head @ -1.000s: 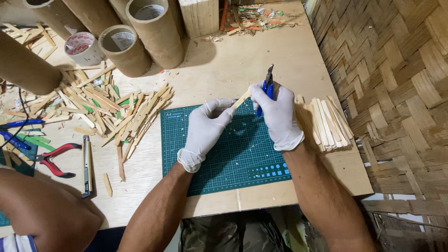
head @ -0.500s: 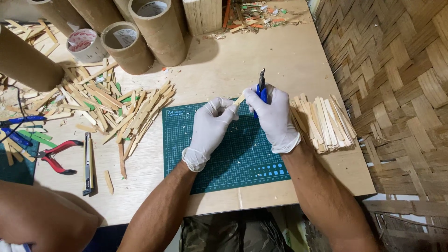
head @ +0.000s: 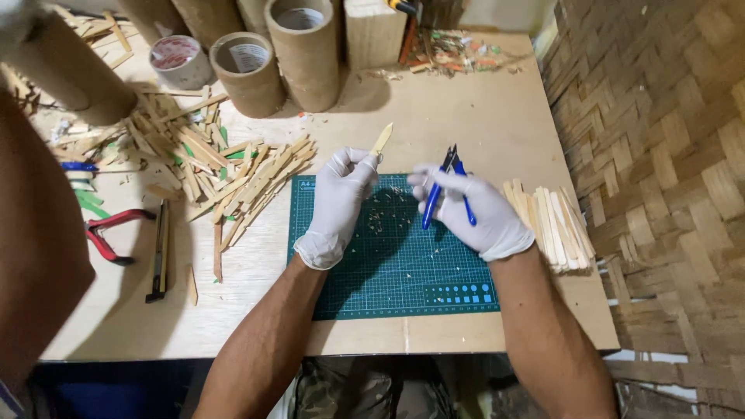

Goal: Cutting and trimming small wooden sticks using hand pliers on a workshop table

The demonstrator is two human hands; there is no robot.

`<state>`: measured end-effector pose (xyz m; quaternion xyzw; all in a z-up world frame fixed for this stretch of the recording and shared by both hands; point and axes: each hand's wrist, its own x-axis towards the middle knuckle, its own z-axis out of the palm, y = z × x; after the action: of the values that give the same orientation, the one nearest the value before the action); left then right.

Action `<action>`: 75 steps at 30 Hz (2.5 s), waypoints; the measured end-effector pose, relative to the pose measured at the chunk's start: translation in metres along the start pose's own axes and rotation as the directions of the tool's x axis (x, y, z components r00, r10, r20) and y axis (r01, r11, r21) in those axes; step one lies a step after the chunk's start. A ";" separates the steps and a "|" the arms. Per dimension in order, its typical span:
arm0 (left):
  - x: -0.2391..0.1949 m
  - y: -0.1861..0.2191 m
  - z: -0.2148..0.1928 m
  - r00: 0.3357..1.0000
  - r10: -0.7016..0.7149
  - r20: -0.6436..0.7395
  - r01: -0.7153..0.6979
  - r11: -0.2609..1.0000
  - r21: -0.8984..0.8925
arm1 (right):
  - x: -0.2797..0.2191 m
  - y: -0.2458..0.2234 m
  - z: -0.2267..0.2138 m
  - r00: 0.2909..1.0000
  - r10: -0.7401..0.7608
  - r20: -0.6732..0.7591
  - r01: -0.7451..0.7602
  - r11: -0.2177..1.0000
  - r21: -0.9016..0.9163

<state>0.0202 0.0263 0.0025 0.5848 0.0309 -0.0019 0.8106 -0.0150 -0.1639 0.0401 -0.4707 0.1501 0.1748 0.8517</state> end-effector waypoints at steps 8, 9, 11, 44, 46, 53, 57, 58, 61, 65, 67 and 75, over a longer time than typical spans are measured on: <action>-0.001 0.013 -0.008 0.999 0.031 0.016 -0.030 0.999 -0.024 | -0.007 0.008 0.021 0.990 -0.142 0.017 0.135 0.884 -0.447; 0.002 0.006 -0.008 1.000 0.027 0.006 -0.027 1.000 0.008 | -0.008 0.008 0.021 0.987 -0.150 0.052 0.154 0.824 -0.545; -0.002 0.008 -0.007 1.000 0.027 -0.002 -0.027 0.999 0.039 | -0.009 0.006 0.020 0.976 -0.199 0.091 0.203 0.662 -0.722; -0.014 -0.008 0.012 0.989 -0.045 0.137 0.036 0.997 0.065 | -0.013 -0.002 0.036 0.940 -0.337 -0.063 0.024 0.248 -0.969; -0.014 -0.011 0.012 0.990 -0.048 0.133 0.035 0.995 0.099 | -0.013 -0.001 0.036 0.941 -0.334 -0.062 0.024 0.247 -0.969; -0.014 -0.015 0.013 0.993 -0.045 0.105 0.028 0.986 0.163 | -0.012 0.000 0.038 0.944 -0.324 -0.062 0.024 0.256 -0.966; -0.014 -0.018 0.013 0.992 -0.050 0.112 0.029 0.983 0.181 | -0.013 -0.001 0.041 0.950 -0.306 -0.055 0.029 0.264 -0.964; -0.015 -0.017 0.014 0.993 -0.050 0.111 0.029 0.983 0.181 | -0.013 -0.001 0.041 0.951 -0.305 -0.054 0.030 0.264 -0.964; -0.015 -0.016 0.016 0.993 -0.051 0.103 0.031 0.981 0.190 | -0.014 -0.001 0.043 0.948 -0.312 -0.052 0.031 0.256 -0.966; -0.016 -0.015 0.017 0.994 -0.059 0.097 0.040 0.982 0.185 | -0.014 0.001 0.039 0.938 -0.344 -0.044 0.044 0.245 -0.969; -0.016 -0.015 0.016 0.994 -0.061 0.093 0.043 0.982 0.186 | -0.014 0.002 0.036 0.931 -0.366 -0.017 0.073 0.230 -0.970; -0.021 -0.011 0.016 0.993 -0.051 0.105 0.026 0.975 0.220 | -0.007 0.015 0.016 0.898 -0.439 0.016 0.105 0.179 -0.978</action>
<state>-0.0009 0.0066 -0.0015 0.6687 -0.0031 -0.0533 0.7416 -0.0263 -0.1435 0.0400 -0.9302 0.0372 0.0070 0.3651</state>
